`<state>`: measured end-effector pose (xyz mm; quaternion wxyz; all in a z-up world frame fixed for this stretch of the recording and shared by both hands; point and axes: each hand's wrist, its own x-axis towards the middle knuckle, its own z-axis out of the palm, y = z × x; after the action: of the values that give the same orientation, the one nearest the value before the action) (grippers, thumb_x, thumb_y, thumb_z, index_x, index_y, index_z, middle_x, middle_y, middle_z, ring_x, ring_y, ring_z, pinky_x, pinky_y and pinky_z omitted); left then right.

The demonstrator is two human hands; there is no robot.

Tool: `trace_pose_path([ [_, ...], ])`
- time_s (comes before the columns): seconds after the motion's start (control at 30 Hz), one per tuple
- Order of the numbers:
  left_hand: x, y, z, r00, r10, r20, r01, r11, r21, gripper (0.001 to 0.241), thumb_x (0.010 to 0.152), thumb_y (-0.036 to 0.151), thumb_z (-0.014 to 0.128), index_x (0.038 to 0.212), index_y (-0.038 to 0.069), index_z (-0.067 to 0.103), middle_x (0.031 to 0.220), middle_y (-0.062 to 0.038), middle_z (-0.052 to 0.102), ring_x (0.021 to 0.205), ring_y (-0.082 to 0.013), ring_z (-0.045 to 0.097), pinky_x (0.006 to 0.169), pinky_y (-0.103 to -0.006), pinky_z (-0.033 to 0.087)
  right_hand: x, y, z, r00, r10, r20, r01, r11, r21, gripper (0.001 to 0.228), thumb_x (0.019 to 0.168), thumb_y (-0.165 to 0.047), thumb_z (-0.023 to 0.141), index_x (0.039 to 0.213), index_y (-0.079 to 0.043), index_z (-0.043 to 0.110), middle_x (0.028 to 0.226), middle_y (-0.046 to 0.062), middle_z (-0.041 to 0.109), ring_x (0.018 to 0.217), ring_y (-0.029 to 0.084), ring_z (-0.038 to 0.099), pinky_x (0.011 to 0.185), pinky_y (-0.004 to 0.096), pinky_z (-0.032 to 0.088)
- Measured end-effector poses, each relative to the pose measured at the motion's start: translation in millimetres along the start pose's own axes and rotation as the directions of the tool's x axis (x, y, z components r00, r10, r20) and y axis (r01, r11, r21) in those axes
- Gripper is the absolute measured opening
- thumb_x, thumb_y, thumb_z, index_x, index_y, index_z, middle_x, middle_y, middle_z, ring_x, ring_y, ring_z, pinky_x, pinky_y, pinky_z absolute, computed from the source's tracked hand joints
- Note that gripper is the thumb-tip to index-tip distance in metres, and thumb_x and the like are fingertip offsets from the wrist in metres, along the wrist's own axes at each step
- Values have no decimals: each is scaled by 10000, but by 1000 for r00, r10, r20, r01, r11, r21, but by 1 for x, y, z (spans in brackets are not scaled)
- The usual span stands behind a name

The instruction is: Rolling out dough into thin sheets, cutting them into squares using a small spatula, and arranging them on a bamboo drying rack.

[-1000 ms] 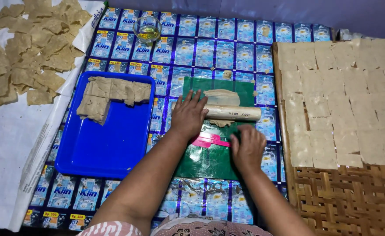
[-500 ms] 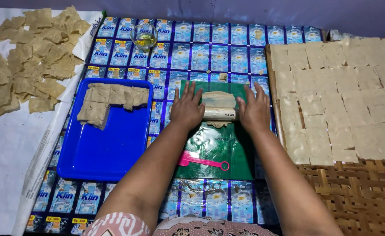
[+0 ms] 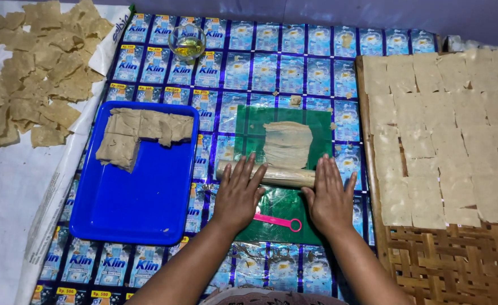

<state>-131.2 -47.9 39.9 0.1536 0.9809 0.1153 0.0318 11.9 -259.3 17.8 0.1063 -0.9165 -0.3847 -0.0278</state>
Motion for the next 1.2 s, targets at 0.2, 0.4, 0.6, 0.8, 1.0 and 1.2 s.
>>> trace_pose_path([
  [0.2,42,-10,2,998,-30,-52,32,999,29,552,1097,477,278,1585,226,336,1665,-141,278,1548,-335,221,1240,-525,148,42,22,27,998,5,-70,-9,998,-67,745,1092,-564,334,1603,-23,360,1601,202,447,1522,302,362,1234,657,-42],
  [0.4,112,-28,17,965,-76,-249,94,994,63,491,1069,418,384,1477,188,534,1605,-157,424,1515,-375,333,1221,-541,233,117,38,30,990,108,93,-102,992,-69,674,1115,-592,205,1613,-176,386,1683,133,336,1577,271,257,1192,727,-91],
  [0.6,171,-34,-23,963,-244,113,244,970,8,632,1061,373,263,1650,158,181,1731,-138,55,1602,-314,1,1269,-540,-73,176,35,8,987,160,35,-160,987,25,657,1135,-605,221,1613,-191,396,1703,150,281,1600,288,154,1137,738,-157],
  [0.8,172,-30,-33,947,-282,156,283,959,16,673,1022,340,286,1657,161,154,1736,-118,-11,1599,-301,-66,1253,-550,-131,184,22,-11,981,157,114,-163,986,38,614,1122,-559,262,1607,-210,406,1738,118,154,1608,268,61,1187,699,-85],
  [1.0,112,-16,-26,985,-171,36,171,985,-22,573,1059,358,269,1582,162,395,1713,-142,181,1591,-336,76,1244,-573,-37,130,14,-13,974,73,213,-80,996,26,590,1107,-485,243,1624,-218,335,1737,138,125,1603,297,86,1217,674,29],
  [1.2,64,-16,-9,995,-49,-90,48,999,-9,530,1088,398,335,1549,157,436,1656,-190,312,1542,-395,246,1224,-612,132,84,11,-6,994,-10,108,10,1000,-1,648,1090,-484,323,1626,-121,323,1699,222,213,1572,361,197,1208,624,159],
])
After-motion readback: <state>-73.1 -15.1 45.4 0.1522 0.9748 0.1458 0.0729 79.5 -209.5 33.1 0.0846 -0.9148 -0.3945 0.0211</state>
